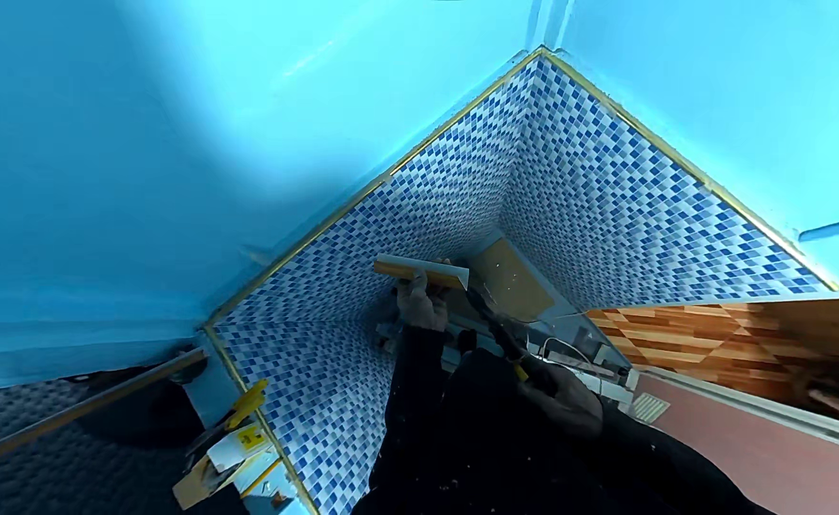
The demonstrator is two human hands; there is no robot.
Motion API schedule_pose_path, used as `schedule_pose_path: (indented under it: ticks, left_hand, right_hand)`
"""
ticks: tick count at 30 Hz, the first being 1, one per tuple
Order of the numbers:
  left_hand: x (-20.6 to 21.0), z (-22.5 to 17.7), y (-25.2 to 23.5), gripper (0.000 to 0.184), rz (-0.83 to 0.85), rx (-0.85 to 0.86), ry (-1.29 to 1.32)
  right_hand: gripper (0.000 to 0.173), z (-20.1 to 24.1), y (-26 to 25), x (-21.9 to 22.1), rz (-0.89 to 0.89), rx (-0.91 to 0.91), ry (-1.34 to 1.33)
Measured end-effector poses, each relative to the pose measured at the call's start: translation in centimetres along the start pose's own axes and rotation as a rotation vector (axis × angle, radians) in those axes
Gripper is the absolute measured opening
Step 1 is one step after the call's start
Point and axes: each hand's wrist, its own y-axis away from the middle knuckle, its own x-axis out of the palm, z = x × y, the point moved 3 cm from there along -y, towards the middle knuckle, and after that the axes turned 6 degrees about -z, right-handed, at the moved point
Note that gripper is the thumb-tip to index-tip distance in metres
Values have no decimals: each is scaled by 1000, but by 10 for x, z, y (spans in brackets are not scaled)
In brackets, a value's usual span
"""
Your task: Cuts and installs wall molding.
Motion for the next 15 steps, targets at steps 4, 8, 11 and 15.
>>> schedule_pose_path:
  ticks: [4,8,11,15]
  left_hand:
    - [-1,0,4,22,-28,14,2]
    - [1,3,9,21,-45,30,-16]
    - [3,4,13,20,-50,45,-15]
    - [4,6,16,23,-81,55,-21]
  right_hand:
    - [62,2,1,0,25,8,-11]
    - [64,2,0,0,25,15,-16]
    - [60,3,0,0,18,25,-14]
    - [61,4,1,1,20,24,9]
